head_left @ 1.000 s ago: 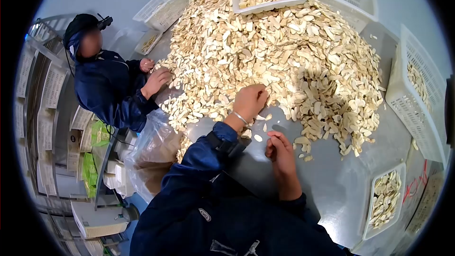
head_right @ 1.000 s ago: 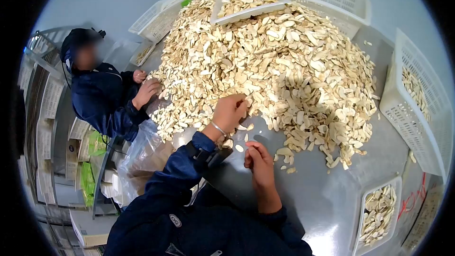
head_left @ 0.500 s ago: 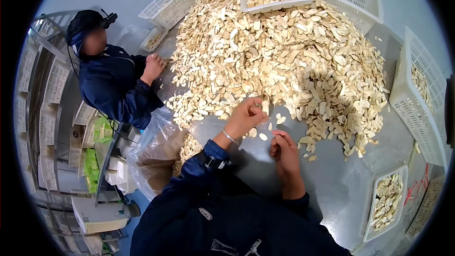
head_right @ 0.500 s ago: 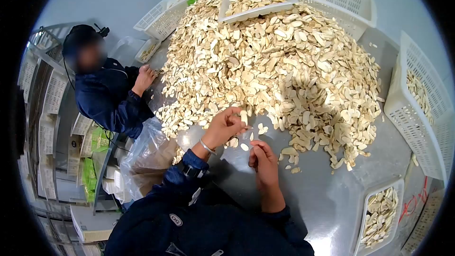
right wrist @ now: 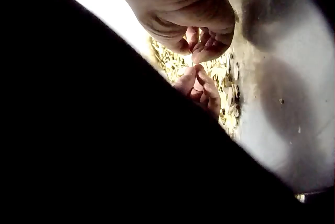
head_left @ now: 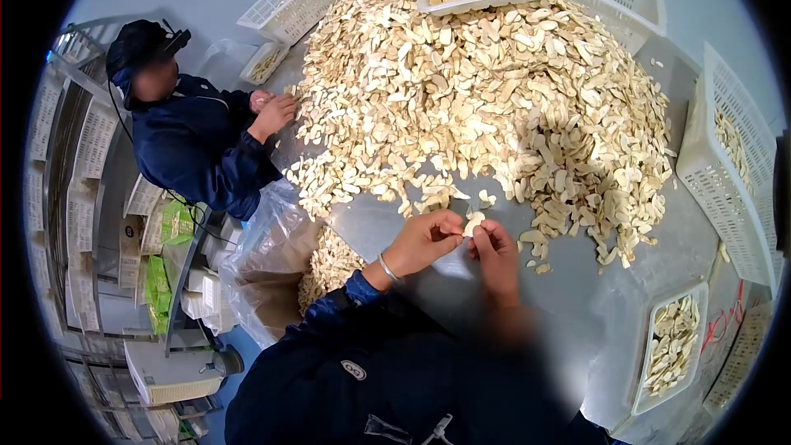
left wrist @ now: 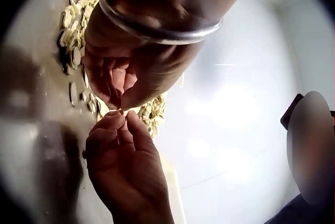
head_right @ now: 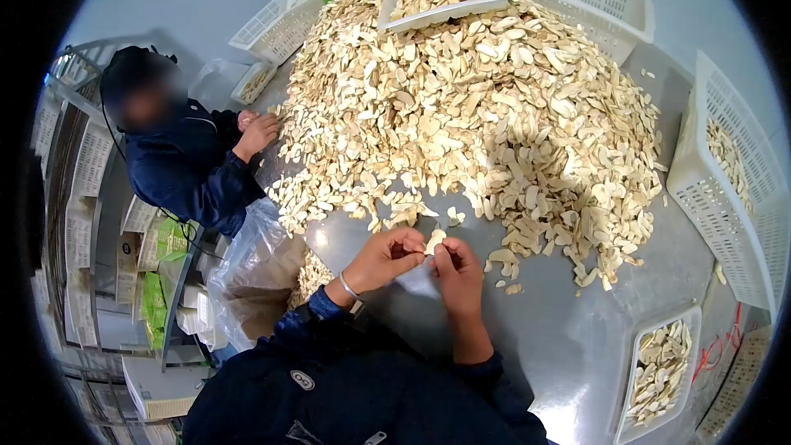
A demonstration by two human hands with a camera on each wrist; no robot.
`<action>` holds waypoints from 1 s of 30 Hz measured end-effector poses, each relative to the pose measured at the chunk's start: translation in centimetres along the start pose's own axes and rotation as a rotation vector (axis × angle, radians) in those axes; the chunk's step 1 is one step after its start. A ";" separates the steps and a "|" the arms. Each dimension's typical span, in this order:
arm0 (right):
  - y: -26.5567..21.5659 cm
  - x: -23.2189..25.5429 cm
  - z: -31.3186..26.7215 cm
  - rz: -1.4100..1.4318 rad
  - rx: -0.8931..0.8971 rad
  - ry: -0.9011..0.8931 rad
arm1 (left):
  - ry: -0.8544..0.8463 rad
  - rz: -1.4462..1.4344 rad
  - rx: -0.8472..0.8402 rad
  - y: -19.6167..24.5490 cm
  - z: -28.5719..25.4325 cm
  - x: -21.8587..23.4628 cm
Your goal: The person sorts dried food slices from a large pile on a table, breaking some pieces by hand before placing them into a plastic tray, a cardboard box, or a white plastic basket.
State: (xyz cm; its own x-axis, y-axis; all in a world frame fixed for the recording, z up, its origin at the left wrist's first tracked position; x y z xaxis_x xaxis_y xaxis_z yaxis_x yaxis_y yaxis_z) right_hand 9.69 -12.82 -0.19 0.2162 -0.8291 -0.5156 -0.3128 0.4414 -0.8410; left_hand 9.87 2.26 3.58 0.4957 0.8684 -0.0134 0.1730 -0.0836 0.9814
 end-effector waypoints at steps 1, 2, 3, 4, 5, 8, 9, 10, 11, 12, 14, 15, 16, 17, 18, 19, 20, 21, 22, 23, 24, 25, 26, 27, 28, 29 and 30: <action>-0.1 0.0 0.0 -0.008 -0.001 0.010 | 0.020 -0.016 -0.003 -0.2 0.0 0.0; 0.0 -0.1 0.0 -0.001 -0.003 0.002 | 0.039 -0.033 -0.005 -0.4 0.0 0.0; 0.0 -0.1 0.0 0.005 -0.005 -0.004 | 0.060 -0.033 -0.013 -0.7 0.1 0.0; 0.1 -0.1 0.0 0.012 -0.007 -0.010 | 0.080 -0.032 -0.021 -0.9 0.1 0.1; 0.1 -0.1 -0.1 0.008 0.003 -0.019 | 0.099 -0.032 -0.028 -1.0 0.1 0.1; 0.2 -0.1 0.0 -0.010 0.045 -0.050 | 0.135 -0.066 -0.053 -0.8 0.0 0.2; 0.3 0.0 0.1 -0.021 0.066 -0.062 | 0.147 -0.066 -0.059 -0.8 0.0 0.2; 0.3 0.0 0.1 -0.031 0.085 -0.074 | 0.159 -0.067 -0.063 -0.7 0.1 0.3; 0.4 0.1 0.0 -0.051 0.086 -0.076 | 0.171 -0.068 -0.066 -0.7 0.0 0.2; 0.3 0.0 0.0 -0.071 0.087 -0.077 | 0.158 -0.073 -0.061 -0.6 -0.1 0.1; 0.3 -0.3 -0.1 -0.097 0.064 -0.095 | 0.131 -0.083 -0.052 0.0 -0.2 -0.3; 0.4 -0.5 -0.1 -0.104 0.041 -0.113 | 0.128 -0.079 -0.044 0.2 -0.3 -0.4; 0.4 -0.6 0.0 -0.112 0.020 -0.132 | 0.125 -0.073 -0.038 0.3 -0.3 -0.6; 0.4 -0.7 0.0 -0.122 0.014 -0.125 | 0.122 -0.068 -0.034 0.4 -0.3 -0.6; 0.4 -0.7 -0.2 -0.131 0.006 -0.117 | 0.124 -0.067 -0.044 0.4 -0.4 -0.7; 0.3 -0.7 -0.2 -0.141 -0.001 -0.110 | 0.126 -0.067 -0.055 0.5 -0.5 -0.8; 0.2 -0.8 -0.2 -0.145 -0.023 -0.110 | 0.129 -0.069 -0.066 0.5 -0.5 -0.7; 0.2 -0.9 -0.3 -0.147 -0.047 -0.111 | 0.124 -0.072 -0.062 0.4 -0.5 -0.8; 0.2 -0.9 -0.4 -0.148 -0.073 -0.111 | 0.120 -0.075 -0.056 0.2 -0.7 -0.8; 0.2 -0.9 -0.5 -0.158 -0.079 -0.118 | 0.117 -0.080 -0.050 0.0 -0.8 -0.8; 0.2 -1.0 -0.5 -0.167 -0.086 -0.126 | 0.097 -0.094 -0.044 0.1 -1.0 -0.9; 0.3 -1.1 -0.5 -0.176 -0.092 -0.136 | 0.078 -0.106 -0.039 0.3 -1.2 -0.9; 0.6 -1.2 -0.4 -0.172 -0.083 -0.154 | 0.060 -0.117 -0.035 0.4 -1.3 -0.9; 0.9 -1.1 -0.4 -0.165 -0.074 -0.174 | 0.050 -0.142 -0.032 0.3 -1.4 -0.8; 1.1 -1.2 -0.4 -0.159 -0.067 -0.194 | 0.041 -0.168 -0.029 0.1 -1.5 -0.8; 1.2 -1.1 -0.4 -0.174 -0.078 -0.197 | 0.034 -0.195 -0.027 -0.1 -1.6 -0.9; 0.8 -1.1 -0.5 -0.191 -0.091 -0.202 | 0.024 -0.217 -0.038 -0.3 -1.7 -0.9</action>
Point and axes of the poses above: each hand's wrist, its own z-axis towards the middle knuckle, its own x-axis out of the back of the hand, y = z × x, the point moved 6 cm from there along z, towards the middle knuckle, and after that the axes turned 15 degrees about -y, right-handed, at the moved point
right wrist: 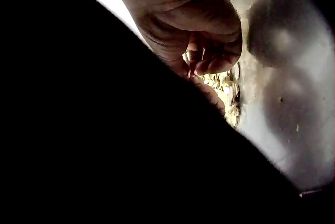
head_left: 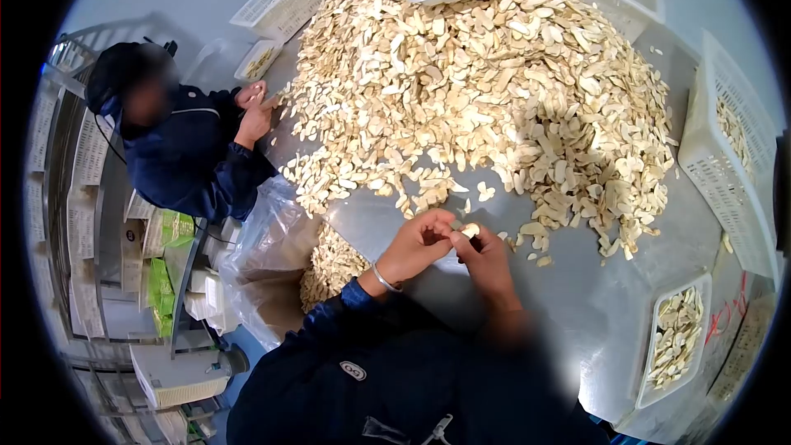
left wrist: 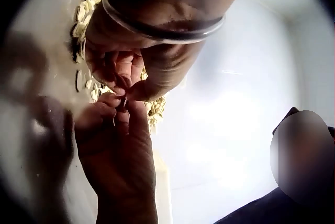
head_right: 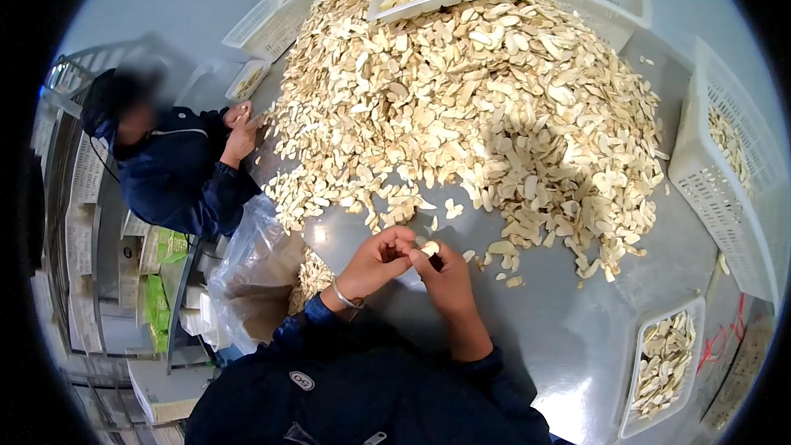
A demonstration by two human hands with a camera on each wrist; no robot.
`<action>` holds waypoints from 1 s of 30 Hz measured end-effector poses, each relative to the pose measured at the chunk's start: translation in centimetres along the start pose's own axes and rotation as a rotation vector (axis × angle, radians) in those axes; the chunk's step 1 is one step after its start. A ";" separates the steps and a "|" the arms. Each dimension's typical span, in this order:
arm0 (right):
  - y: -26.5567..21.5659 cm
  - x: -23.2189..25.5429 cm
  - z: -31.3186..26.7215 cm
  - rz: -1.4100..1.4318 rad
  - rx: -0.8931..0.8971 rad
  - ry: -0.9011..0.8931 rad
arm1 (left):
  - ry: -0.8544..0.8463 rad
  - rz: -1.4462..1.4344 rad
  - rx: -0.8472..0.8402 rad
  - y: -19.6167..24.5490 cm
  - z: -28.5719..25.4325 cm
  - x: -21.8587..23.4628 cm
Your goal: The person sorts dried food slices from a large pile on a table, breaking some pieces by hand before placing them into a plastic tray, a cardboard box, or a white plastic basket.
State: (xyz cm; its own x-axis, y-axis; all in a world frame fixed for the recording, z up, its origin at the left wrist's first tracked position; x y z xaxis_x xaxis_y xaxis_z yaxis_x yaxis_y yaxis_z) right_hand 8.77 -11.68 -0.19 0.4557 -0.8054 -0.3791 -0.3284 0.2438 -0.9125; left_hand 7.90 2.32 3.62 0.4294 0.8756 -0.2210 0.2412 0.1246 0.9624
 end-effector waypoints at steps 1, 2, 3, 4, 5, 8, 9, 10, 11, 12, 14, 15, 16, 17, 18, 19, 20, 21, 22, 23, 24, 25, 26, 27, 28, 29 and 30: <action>-0.3 -0.1 0.0 -0.017 -0.011 -0.005 | -0.011 -0.021 -0.012 -0.2 0.0 0.0; -0.5 -0.3 0.1 -0.009 -0.017 0.006 | -0.023 -0.041 -0.024 -0.3 0.0 0.1; -0.5 -0.5 0.0 -0.001 -0.023 0.019 | -0.021 -0.062 -0.005 -0.2 -0.1 0.0; -0.5 -0.6 0.0 0.007 -0.031 0.033 | -0.020 -0.086 0.015 0.1 -0.3 -0.2; -0.5 -0.6 -0.1 0.020 -0.040 0.024 | -0.021 -0.112 0.035 0.0 -0.4 -0.4; -0.3 -0.2 0.0 0.089 -0.027 0.038 | -0.025 -0.059 0.068 -0.5 -0.7 0.8; -0.2 0.0 0.1 0.134 0.004 0.069 | 0.061 0.175 0.044 0.1 -0.8 1.8; -0.2 0.2 0.1 0.178 0.037 0.099 | 0.147 0.410 0.018 0.9 -0.8 2.8; -0.4 0.4 0.1 0.149 0.063 0.111 | 0.233 0.646 -0.007 1.8 -0.7 3.6; -0.6 0.3 0.0 0.153 0.041 0.128 | 0.277 0.786 -0.057 3.0 -0.3 4.0; -1.4 0.0 -0.1 0.161 0.002 0.163 | 0.363 1.070 -0.160 5.5 0.9 4.6; -1.3 -0.1 0.1 0.167 0.017 0.108 | 0.407 1.223 -0.269 6.2 1.3 4.2; -1.1 0.0 0.1 0.173 0.031 0.055 | 0.388 1.281 -0.265 6.2 2.1 4.4; -0.9 0.0 0.2 0.179 0.044 0.002 | 0.370 1.336 -0.260 6.0 2.8 4.6; -0.7 0.0 0.3 0.178 0.042 0.004 | 0.350 1.391 -0.256 5.8 3.3 4.7; -0.4 0.0 0.4 0.178 0.039 0.006 | 0.342 1.380 -0.208 5.4 3.7 5.1; -0.3 0.1 0.4 0.179 0.036 0.010 | 0.332 1.369 -0.159 4.9 4.1 5.3; -0.4 0.2 0.3 0.173 0.041 0.012 | 0.320 1.360 -0.110 4.4 4.3 5.4; -0.4 0.2 0.3 0.170 0.045 0.014 | 0.336 1.322 -0.109 4.2 4.3 5.4; -0.5 0.2 0.3 0.168 0.050 0.014 | 0.353 1.287 -0.108 4.1 4.1 5.4; -0.5 0.1 0.3 0.172 0.047 0.013 | 0.370 1.254 -0.104 4.0 3.9 5.4; -0.6 0.1 0.3 0.175 0.046 0.012 | 0.380 1.092 -0.087 3.6 3.7 5.7; -0.6 0.0 0.3 0.178 0.045 0.010 | 0.389 0.930 -0.071 3.3 3.4 5.7; -0.5 0.0 0.4 0.181 0.043 0.012 | 0.397 0.767 -0.055 2.8 3.2 5.9; -0.4 0.0 0.4 0.182 0.040 0.014 | 0.388 0.697 -0.046 2.3 3.0 6.1; -0.4 0.1 0.3 0.182 0.037 0.016 | 0.379 0.625 -0.039 1.5 2.8 6.5; -0.5 0.1 0.3 0.181 0.067 0.021 | 0.368 0.553 -0.031 1.3 2.8 6.3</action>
Point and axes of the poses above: each hand's wrist, its own z-axis towards the middle knuckle, its own x-axis out of the back of the hand, y = z × x, the point moved 6 cm from there along z, towards the middle knuckle, and after that the axes turned 15 degrees about -y, right-handed, at the moved point
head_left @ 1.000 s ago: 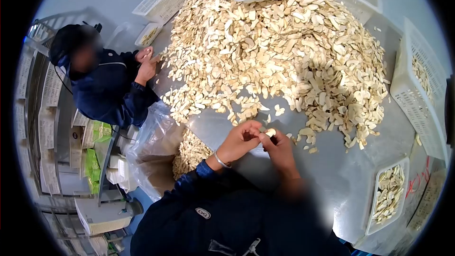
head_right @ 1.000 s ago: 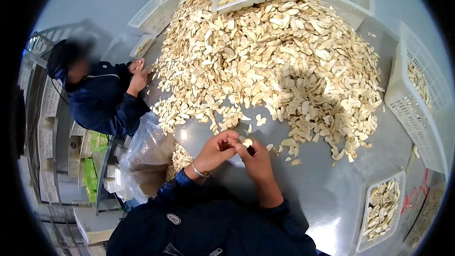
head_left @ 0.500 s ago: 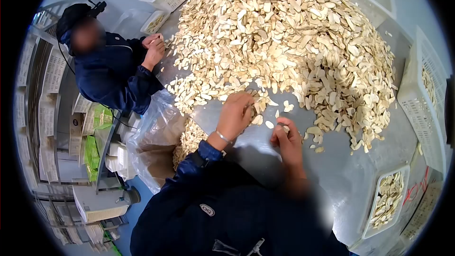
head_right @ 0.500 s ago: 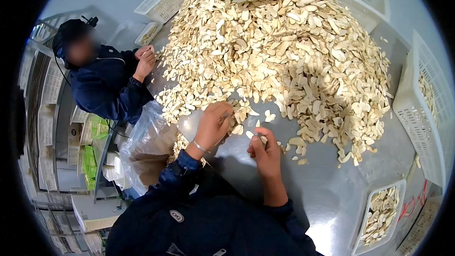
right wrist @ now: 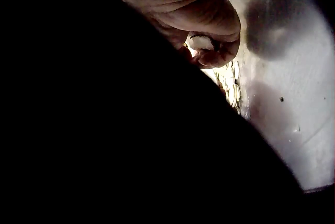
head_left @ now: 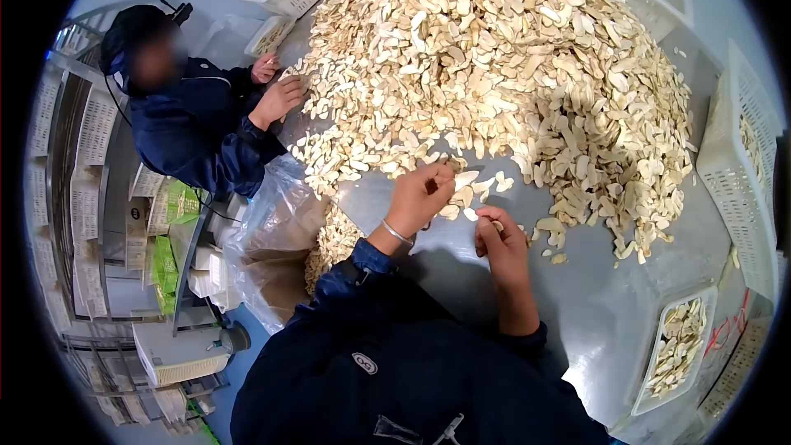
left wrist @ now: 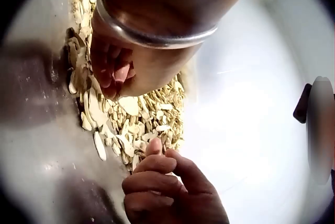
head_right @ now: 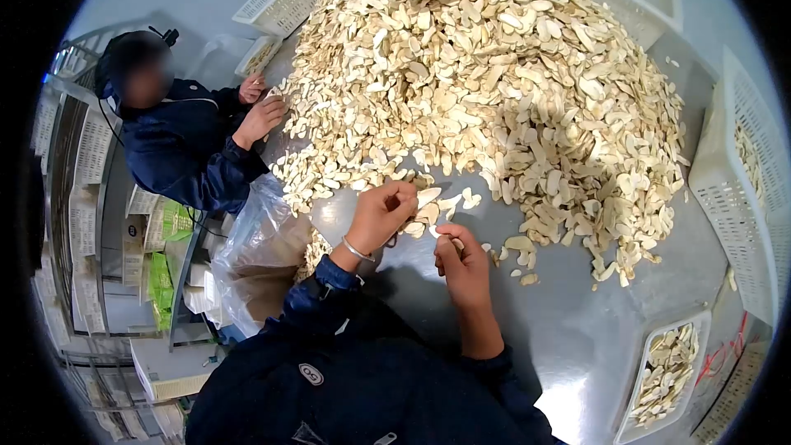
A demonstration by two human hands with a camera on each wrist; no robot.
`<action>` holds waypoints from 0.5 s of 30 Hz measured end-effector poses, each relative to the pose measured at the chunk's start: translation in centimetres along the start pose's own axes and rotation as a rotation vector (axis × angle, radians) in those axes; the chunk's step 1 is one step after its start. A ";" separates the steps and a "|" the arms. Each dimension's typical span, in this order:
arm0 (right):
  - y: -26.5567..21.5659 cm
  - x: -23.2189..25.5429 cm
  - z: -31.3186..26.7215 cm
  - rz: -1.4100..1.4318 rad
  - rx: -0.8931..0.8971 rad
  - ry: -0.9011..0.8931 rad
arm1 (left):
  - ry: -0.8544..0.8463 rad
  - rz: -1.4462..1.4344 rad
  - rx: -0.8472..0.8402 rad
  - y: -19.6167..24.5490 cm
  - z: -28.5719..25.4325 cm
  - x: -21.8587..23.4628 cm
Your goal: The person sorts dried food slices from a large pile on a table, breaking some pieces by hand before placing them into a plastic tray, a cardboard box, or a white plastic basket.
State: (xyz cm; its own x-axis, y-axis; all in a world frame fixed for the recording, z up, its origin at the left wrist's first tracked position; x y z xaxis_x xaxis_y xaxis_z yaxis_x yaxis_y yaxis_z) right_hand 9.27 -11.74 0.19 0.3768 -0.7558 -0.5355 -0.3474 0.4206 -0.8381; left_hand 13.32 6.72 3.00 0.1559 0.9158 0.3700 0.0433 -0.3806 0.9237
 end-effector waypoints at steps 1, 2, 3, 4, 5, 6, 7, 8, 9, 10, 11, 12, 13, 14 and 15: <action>-0.2 0.1 -0.1 -0.002 0.030 0.005 | -0.030 -0.060 0.011 0.0 -0.4 -0.5; -0.3 0.1 0.0 -0.004 0.059 0.008 | -0.058 -0.119 0.022 0.1 -0.9 -1.0; -0.3 0.2 -0.1 -0.005 0.066 0.037 | -0.084 -0.178 0.033 0.4 -1.5 -1.5; -0.2 0.3 -0.1 -0.005 0.074 0.066 | -0.117 -0.153 0.029 0.8 -2.0 -1.9; 0.0 0.4 -0.1 -0.005 0.081 0.094 | -0.150 -0.127 0.024 1.0 -2.6 -2.4; 0.3 0.5 -0.1 -0.038 0.067 0.095 | -0.182 -0.101 0.020 1.3 -3.2 -2.9; 0.6 0.7 -0.1 -0.071 0.052 0.095 | -0.210 -0.188 0.011 1.5 -3.9 -3.5; 0.7 0.8 -0.1 -0.104 0.038 0.093 | -0.240 -0.245 0.026 1.7 -4.3 -3.9; 0.7 0.5 -0.1 -0.097 0.021 0.072 | -0.268 -0.303 0.043 2.1 -4.7 -4.2; 0.5 0.2 -0.1 -0.090 0.003 0.051 | -0.296 -0.360 0.059 2.3 -5.0 -4.4; 0.3 -0.2 -0.1 -0.083 -0.015 0.031 | -0.307 -0.363 0.047 2.0 -5.2 -4.2; 0.3 -0.4 -0.1 -0.076 -0.031 0.021 | -0.321 -0.408 0.069 1.3 -5.4 -4.2; 0.3 -0.6 -0.1 -0.069 -0.046 0.011 | -0.335 -0.453 0.090 0.6 -5.6 -4.2; 0.3 -0.8 -0.1 -0.062 -0.060 0.002 | -0.350 -0.498 0.110 0.0 -5.8 -4.2; 0.3 -0.8 -0.1 -0.061 -0.068 -0.004 | -0.353 -0.514 0.137 -0.1 -6.0 -4.2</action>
Point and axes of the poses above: each hand's wrist, its own z-axis towards the middle knuckle, its own x-axis out of the back of the hand, y = z × x, the point moved 6 cm from there along z, towards the middle knuckle, and after that the axes turned 15 degrees about -y, right-handed, at the moved point
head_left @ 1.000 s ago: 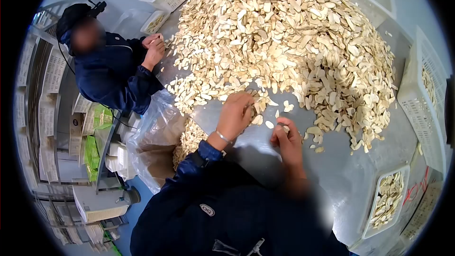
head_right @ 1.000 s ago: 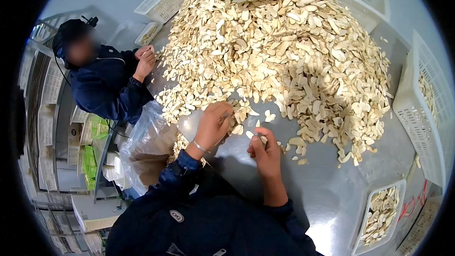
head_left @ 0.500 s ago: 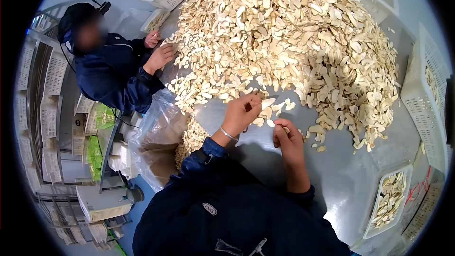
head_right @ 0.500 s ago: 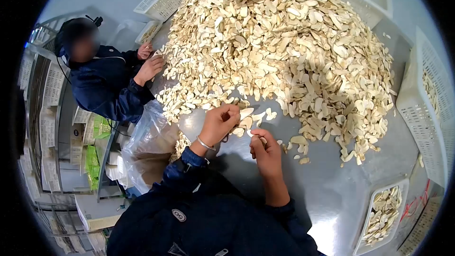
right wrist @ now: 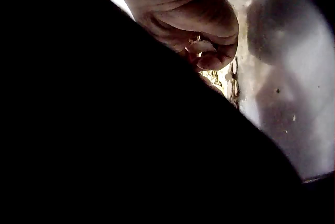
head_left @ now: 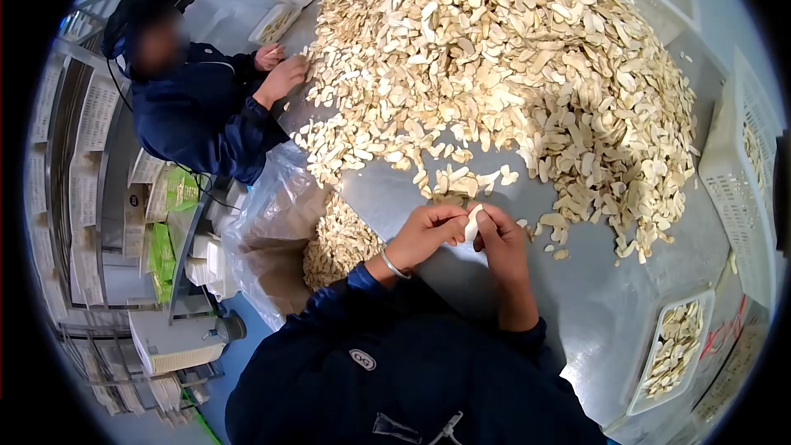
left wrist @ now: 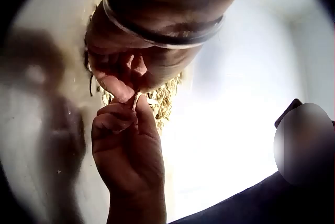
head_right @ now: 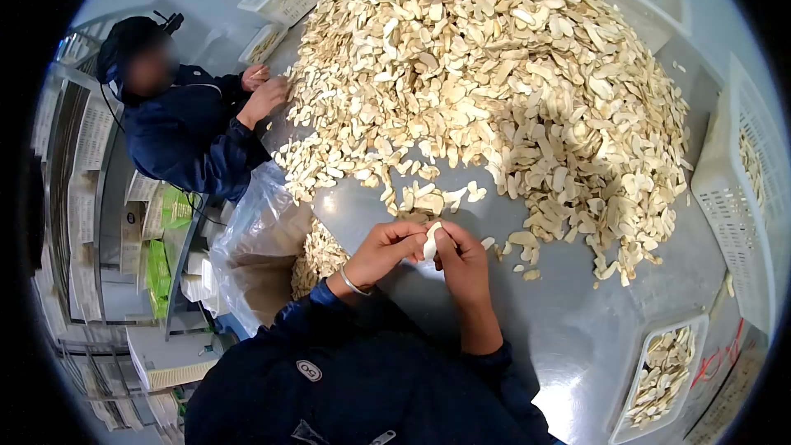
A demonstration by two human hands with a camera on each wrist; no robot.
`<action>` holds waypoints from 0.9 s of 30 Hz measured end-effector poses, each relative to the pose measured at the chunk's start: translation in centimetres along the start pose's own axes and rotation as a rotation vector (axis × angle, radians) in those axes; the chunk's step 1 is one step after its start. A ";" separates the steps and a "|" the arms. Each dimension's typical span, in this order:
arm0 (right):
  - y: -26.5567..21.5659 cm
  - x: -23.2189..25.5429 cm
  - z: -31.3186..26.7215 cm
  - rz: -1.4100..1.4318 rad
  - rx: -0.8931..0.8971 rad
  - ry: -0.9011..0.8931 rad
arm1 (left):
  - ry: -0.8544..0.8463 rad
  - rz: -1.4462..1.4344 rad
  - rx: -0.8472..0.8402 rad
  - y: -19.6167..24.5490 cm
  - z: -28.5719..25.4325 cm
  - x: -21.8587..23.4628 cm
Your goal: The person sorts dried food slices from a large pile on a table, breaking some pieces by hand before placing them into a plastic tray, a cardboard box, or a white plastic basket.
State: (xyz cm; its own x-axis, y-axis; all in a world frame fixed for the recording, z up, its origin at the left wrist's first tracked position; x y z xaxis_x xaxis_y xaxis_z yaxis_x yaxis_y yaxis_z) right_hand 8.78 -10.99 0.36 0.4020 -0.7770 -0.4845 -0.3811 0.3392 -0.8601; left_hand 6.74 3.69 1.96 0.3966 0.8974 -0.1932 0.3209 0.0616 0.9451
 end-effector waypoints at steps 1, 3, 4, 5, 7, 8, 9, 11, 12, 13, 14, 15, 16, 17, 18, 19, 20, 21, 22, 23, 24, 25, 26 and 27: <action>0.0 -0.1 0.0 0.002 -0.007 -0.004 | 0.001 -0.020 0.025 0.0 -0.2 -0.1; 0.3 -0.1 0.0 0.005 -0.019 -0.016 | 0.007 -0.038 0.041 -0.3 -0.4 -0.1; 0.5 0.0 0.0 0.006 -0.023 -0.024 | 0.012 -0.035 0.031 -0.4 -0.4 -0.1; 0.6 0.0 0.1 0.006 -0.027 -0.033 | 0.019 -0.031 0.021 -0.4 -0.4 -0.1; 0.3 -0.1 0.0 0.004 0.010 -0.008 | 0.032 -0.039 0.030 -0.1 -0.4 -0.1; 0.2 -0.2 -0.1 0.004 0.027 0.006 | 0.038 -0.043 0.036 -0.1 -0.4 -0.2; 0.2 -0.1 -0.1 0.001 0.010 0.012 | 0.037 -0.036 0.004 0.0 -0.3 -0.2; 0.1 0.1 -0.1 -0.006 -0.023 0.021 | 0.034 -0.018 -0.061 0.4 -0.1 -0.3; 0.2 0.2 -0.1 0.008 -0.021 0.023 | 0.032 -0.021 -0.069 0.6 0.0 -0.5; 0.4 0.3 -0.1 0.022 -0.020 0.024 | 0.029 -0.024 -0.075 0.8 0.0 -0.7; 0.6 0.3 0.0 0.039 -0.018 0.026 | 0.027 -0.024 -0.081 1.0 0.1 -0.8; 0.7 0.4 0.0 0.067 -0.029 0.022 | 0.031 -0.022 -0.084 1.1 0.1 -0.9; 0.7 0.4 0.0 0.095 -0.040 0.018 | 0.036 -0.020 -0.086 1.1 0.1 -1.0; 0.8 0.3 0.0 0.123 -0.053 0.014 | 0.042 -0.019 -0.087 1.2 0.0 -1.0; 0.8 0.2 0.0 0.143 -0.066 0.017 | 0.043 -0.017 -0.092 1.4 0.0 -1.1; 0.9 0.2 0.0 0.160 -0.079 0.021 | 0.042 -0.016 -0.099 1.6 0.1 -1.2; 0.9 0.2 -0.1 0.177 -0.092 0.025 | 0.040 -0.017 -0.106 1.8 0.1 -1.3; 0.8 0.1 -0.1 0.199 -0.090 0.016 | 0.040 -0.011 -0.105 1.8 0.2 -1.4; 0.6 0.0 -0.1 0.222 -0.089 0.008 | 0.039 -0.005 -0.104 1.7 0.3 -1.4; 0.6 0.0 -0.1 0.244 -0.087 -0.001 | 0.039 0.000 -0.102 1.7 0.4 -1.4; 0.7 0.0 -0.1 0.274 -0.087 -0.010 | 0.037 -0.003 -0.108 1.8 0.5 -1.5; 0.8 0.0 -0.1 0.304 -0.087 -0.021 | 0.037 -0.005 -0.115 1.8 0.5 -1.5; 0.9 0.0 0.0 0.334 -0.087 -0.033 | 0.037 -0.006 -0.121 1.8 0.5 -1.5; 0.9 -0.1 0.0 0.371 -0.083 -0.037 | 0.040 -0.018 -0.126 1.8 0.5 -1.5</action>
State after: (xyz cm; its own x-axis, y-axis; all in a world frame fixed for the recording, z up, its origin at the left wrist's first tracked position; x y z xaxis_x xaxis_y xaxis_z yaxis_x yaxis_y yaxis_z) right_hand 8.39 -10.64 -0.32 0.2533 -0.5890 -0.7674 -0.5722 0.5484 -0.6098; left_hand 7.18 2.18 3.84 0.3563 0.9122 -0.2023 0.2162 0.1302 0.9676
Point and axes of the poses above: each hand's wrist, its own z-axis towards the middle knuckle, its own x-axis out of the back of the hand, y = z × x, the point moved 6 cm from there along z, towards the middle knuckle, and after that the axes turned 15 degrees about -y, right-handed, at the moved point
